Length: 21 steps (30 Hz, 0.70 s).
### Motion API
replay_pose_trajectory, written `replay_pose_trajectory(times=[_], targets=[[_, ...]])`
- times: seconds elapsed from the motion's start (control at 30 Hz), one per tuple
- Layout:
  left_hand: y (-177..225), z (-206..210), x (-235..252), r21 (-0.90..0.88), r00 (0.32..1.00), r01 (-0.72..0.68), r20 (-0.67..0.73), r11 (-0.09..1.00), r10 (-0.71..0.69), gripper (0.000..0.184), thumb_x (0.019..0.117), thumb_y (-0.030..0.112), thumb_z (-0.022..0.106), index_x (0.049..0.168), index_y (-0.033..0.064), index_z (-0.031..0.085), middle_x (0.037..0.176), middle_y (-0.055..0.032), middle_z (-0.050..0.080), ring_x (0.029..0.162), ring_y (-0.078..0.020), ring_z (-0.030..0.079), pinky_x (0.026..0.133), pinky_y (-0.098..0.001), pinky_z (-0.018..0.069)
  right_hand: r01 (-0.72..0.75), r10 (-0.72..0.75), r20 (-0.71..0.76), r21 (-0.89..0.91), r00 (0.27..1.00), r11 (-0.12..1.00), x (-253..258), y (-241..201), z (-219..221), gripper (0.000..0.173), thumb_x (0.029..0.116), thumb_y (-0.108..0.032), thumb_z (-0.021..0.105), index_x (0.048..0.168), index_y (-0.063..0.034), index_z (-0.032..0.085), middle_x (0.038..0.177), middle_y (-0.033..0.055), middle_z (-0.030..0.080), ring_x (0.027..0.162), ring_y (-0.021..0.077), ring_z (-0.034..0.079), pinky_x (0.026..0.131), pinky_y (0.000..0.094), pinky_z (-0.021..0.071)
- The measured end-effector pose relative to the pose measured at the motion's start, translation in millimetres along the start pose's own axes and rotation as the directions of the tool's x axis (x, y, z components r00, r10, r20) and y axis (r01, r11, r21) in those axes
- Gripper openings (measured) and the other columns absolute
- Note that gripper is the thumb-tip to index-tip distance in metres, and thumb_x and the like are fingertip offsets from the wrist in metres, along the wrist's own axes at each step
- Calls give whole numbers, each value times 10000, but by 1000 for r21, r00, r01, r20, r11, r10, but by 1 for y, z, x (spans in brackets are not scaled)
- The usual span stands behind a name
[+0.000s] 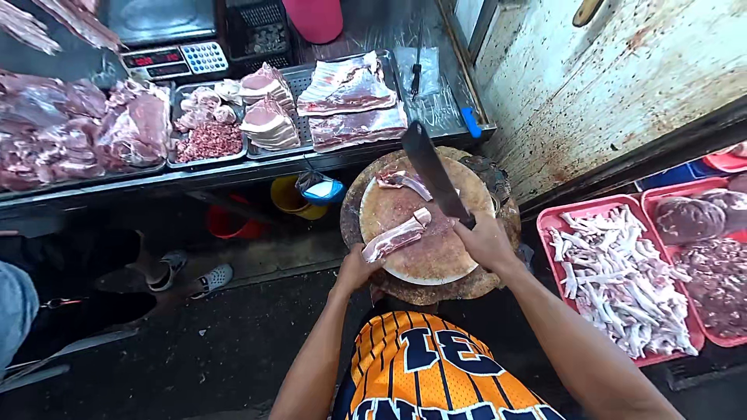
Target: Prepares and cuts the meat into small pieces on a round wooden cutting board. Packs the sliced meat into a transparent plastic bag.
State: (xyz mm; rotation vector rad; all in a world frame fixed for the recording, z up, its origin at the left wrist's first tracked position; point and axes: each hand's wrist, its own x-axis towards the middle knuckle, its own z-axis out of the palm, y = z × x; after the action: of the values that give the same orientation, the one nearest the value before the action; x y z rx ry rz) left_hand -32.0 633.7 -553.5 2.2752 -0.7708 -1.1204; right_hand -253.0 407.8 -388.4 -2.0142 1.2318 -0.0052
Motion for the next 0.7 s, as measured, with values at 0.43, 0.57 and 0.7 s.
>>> replay_pose_trajectory(times=[0.43,0.57,0.7], targets=[[1,14,-4,43,995,72,-70,996,-69,648,855,538,742,1292,73,631,1103,-167,714,1050,-326,693,945,-587,542,-81,146,217,-283,965,956,-9,23,102,494,1030,-489,452,1201,-58,619,972,160,703,953,339,704,833,552,558],[-3,20,-6,24,996,61,-71,998,-59,657,852,558,742,1280,73,629,1073,-158,718,996,-310,709,909,-568,566,-59,83,136,-176,987,983,7,11,67,451,1016,-465,516,1141,-52,646,916,146,687,886,319,692,805,546,553],[-4,21,-7,-16,993,80,-81,997,-81,642,840,560,748,1247,74,643,1049,-154,715,983,-306,703,900,-569,561,119,-118,-26,69,993,990,-12,-23,15,355,986,-434,611,1035,-88,672,703,49,632,610,190,636,627,446,564]])
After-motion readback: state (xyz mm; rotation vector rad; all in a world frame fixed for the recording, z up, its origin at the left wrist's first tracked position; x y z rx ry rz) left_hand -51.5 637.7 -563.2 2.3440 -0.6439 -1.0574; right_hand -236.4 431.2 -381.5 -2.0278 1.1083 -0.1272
